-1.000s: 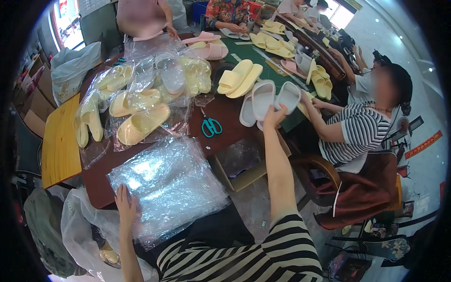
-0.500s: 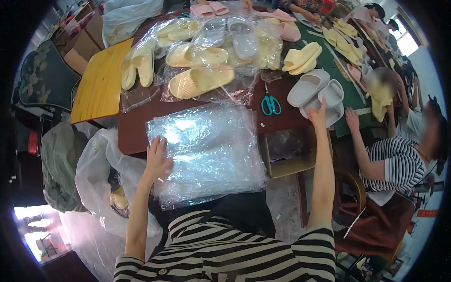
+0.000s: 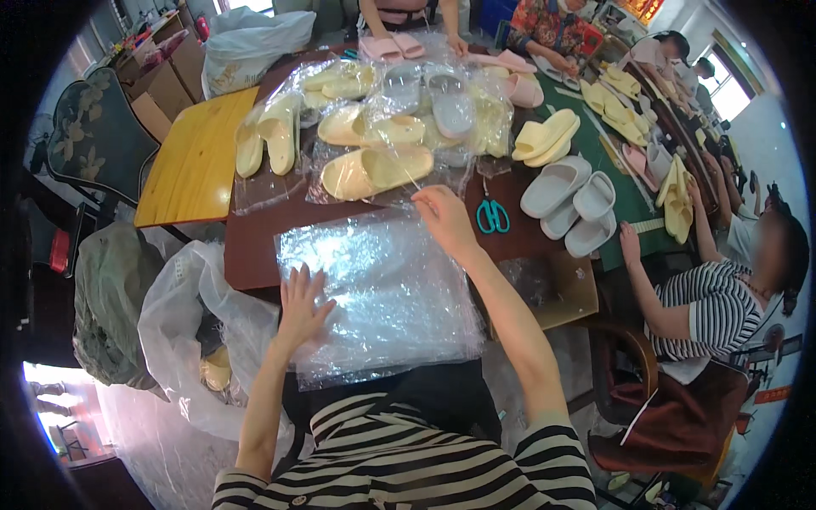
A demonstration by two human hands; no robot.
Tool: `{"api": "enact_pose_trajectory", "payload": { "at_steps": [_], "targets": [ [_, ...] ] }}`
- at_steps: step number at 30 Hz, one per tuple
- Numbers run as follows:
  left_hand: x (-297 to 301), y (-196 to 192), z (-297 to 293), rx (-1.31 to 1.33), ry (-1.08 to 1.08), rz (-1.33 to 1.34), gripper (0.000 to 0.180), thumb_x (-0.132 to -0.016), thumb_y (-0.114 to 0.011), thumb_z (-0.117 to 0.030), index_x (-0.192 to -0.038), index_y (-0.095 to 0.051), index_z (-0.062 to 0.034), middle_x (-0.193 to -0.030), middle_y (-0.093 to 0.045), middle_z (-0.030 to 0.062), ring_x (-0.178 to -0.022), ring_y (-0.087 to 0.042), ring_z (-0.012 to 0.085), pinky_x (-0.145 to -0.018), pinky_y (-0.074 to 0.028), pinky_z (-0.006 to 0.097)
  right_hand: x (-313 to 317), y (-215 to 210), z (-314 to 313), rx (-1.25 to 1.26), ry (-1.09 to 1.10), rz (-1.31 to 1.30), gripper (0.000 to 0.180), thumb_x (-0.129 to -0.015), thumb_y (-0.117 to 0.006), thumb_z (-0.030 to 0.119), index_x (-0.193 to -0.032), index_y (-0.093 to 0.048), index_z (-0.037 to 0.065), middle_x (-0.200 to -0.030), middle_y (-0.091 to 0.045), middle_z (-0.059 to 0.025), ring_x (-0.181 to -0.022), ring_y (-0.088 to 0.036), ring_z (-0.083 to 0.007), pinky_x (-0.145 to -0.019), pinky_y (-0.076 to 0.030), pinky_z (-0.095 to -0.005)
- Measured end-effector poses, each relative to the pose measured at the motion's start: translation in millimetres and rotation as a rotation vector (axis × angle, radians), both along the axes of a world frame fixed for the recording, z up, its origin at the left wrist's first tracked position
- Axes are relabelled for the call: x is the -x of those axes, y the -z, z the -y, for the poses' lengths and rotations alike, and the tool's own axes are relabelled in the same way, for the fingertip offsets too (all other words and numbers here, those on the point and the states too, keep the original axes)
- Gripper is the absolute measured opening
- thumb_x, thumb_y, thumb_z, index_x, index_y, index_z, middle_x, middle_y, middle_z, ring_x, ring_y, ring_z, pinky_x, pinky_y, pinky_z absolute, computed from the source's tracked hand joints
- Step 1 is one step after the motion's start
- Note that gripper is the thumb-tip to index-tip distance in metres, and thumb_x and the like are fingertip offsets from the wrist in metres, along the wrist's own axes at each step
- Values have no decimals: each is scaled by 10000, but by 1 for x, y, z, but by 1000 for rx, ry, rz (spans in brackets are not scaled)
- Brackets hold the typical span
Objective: The person packages pairs of yellow, grey, and black slippers into plastic bags, using shears to trim the excess plastic. They smooth the bags over the footwear and place the finished items into a large white sack.
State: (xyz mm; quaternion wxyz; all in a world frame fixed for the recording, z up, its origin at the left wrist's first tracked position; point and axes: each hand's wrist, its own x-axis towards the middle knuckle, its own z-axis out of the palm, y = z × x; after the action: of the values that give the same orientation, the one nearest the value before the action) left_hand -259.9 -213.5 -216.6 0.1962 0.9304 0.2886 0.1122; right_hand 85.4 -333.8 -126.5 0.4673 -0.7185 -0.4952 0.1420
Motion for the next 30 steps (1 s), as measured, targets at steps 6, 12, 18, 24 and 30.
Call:
{"api": "enact_pose_trajectory", "payload": {
  "at_steps": [6,12,18,24,30],
  "targets": [
    [4,3,10,13,11,-126,818,-857,-606,-610,-1530,-349,-221,-1602,-93,293,-1486,-35,480,-1152,-28,653,-2,34,-63,330,295,579,577,-805,-754,180,-1317,-494,128,-1118,-578,-232,-1056,-589,-424,-853,-520,-472],
    [6,-3,15,-9,25,-203,952,-763,-605,-740,-1545,-321,-277,-1594,-60,323,-1481,19,501,-1126,19,692,-22,9,-94,185,191,427,169,-911,-597,205,-985,-690,85,-824,-686,-176,-851,-658,-377,-756,-513,-460],
    [-6,-26,13,-100,28,-175,927,-740,-680,-660,-1519,-371,-265,-1604,-79,288,-1488,-30,471,-1139,-3,678,-29,-86,-112,10,-43,358,190,-979,-568,184,-1006,-677,31,-926,-656,-109,-840,-660,-204,-726,-531,-321],
    [16,14,-14,1019,-308,608,618,-1025,-433,-483,-1458,-408,-43,-1332,-566,227,-1140,-594,364,-973,-491,414,31,-114,-57,-181,-243,-311,189,-1015,-510,92,-1091,-660,7,-1089,-648,-60,-936,-661,-161,-772,-588,-299],
    [26,-31,-36,2147,-147,1050,721,-997,-385,-603,-1442,-376,-36,-1328,-534,275,-1176,-582,416,-962,-517,573,41,-67,27,168,-381,-635,228,-1026,-493,85,-1214,-606,23,-1172,-627,-64,-911,-687,-173,-743,-593,-299]
  ]
}}
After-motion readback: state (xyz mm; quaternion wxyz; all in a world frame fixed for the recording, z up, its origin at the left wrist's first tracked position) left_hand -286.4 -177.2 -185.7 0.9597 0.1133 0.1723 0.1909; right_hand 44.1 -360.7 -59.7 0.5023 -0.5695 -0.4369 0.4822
